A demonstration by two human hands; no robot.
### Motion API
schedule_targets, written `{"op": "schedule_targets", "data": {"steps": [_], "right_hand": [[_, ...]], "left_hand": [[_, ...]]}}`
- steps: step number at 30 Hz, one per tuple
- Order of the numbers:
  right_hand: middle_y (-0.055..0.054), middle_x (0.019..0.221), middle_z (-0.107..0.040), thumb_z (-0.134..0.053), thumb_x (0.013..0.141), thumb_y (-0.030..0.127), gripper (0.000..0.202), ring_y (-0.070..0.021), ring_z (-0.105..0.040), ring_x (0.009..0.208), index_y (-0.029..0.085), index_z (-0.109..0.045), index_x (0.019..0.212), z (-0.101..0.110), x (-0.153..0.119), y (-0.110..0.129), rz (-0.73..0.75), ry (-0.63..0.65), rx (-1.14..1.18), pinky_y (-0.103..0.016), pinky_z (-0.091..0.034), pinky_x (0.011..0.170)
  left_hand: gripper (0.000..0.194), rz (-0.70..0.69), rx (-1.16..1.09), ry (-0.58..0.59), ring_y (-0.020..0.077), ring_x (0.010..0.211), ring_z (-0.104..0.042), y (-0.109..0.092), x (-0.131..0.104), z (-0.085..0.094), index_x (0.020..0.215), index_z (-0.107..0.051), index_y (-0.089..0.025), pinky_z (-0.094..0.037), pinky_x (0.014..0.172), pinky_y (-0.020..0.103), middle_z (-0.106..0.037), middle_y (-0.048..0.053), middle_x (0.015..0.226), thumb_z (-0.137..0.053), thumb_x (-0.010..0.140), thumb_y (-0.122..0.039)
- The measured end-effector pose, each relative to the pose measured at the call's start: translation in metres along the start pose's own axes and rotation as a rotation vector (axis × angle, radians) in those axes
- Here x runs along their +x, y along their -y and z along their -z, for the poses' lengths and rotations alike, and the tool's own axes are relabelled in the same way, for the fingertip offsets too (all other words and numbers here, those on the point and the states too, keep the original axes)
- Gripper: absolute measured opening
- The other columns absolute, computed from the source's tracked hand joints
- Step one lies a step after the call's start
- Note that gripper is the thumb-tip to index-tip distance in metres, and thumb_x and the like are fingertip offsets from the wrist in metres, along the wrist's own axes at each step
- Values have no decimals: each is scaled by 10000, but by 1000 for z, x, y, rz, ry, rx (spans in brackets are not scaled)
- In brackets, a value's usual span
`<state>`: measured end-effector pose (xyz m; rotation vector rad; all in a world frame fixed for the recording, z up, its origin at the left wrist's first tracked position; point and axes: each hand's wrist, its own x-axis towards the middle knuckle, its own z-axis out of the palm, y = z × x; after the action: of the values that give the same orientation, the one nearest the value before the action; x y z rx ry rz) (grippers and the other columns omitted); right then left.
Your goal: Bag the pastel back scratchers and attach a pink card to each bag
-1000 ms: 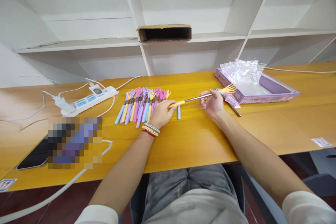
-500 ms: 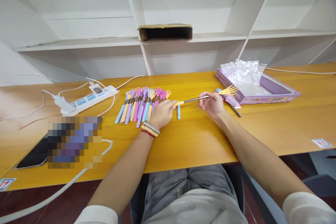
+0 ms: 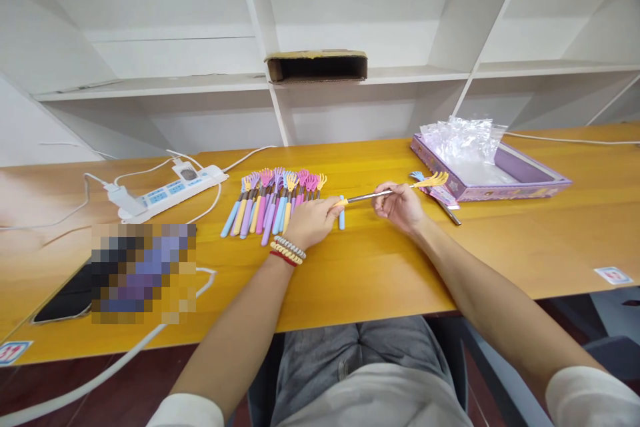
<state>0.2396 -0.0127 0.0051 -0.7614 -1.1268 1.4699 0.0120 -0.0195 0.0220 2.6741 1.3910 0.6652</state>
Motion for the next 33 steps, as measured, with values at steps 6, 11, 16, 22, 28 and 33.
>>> {"op": "schedule_targets", "data": {"steps": [6,11,16,22,28,33], "right_hand": [[-38,505,-533,-399,713,324,252,-150,-442,478,174,-600,732,4,2,-3,-4,112,68,-234,-305,414],[-35,506,-540,-440,720,336,251,-149,-461,484,165,-621,753,2,2,-5,24,183,92,-232,-296,409],[-12,501,-528,-447,741,400,301,-140,-469,474,172,-598,865,-4,3,-3,-38,115,42,-224,-291,402],[14,599,-535,-504,723,519,446,-99,-451,436,210,-534,1043,14,12,12,55,-184,80,-205,-265,379],[-19,694,-589,-547,690,535,420,-101,-498,496,190,-598,924,51,17,21,109,-506,-187,-210,-302,390],[-49,687,-640,-643,654,400,305,-99,-511,452,149,-630,828,49,13,16,-159,-274,-455,-207,-276,385]], "left_hand": [[438,17,-71,116,164,683,-582,3,0,3,979,-638,-248,-335,590,263,-666,15,765,-277,911,-486],[463,22,-102,163,153,638,-550,-1,-1,2,891,-624,-234,-301,565,258,-640,3,710,-248,911,-502],[492,36,-86,154,153,608,-544,-10,0,-1,805,-613,-214,-283,556,263,-624,10,655,-225,915,-496],[506,131,41,18,161,634,-561,4,3,3,786,-654,-226,-274,557,264,-642,26,675,-284,882,-556],[448,107,79,-29,155,659,-577,23,1,8,804,-697,-259,-305,577,259,-643,12,611,-362,864,-551],[410,89,153,-135,166,669,-584,28,1,7,829,-724,-293,-326,607,283,-682,16,683,-443,814,-591]]}}
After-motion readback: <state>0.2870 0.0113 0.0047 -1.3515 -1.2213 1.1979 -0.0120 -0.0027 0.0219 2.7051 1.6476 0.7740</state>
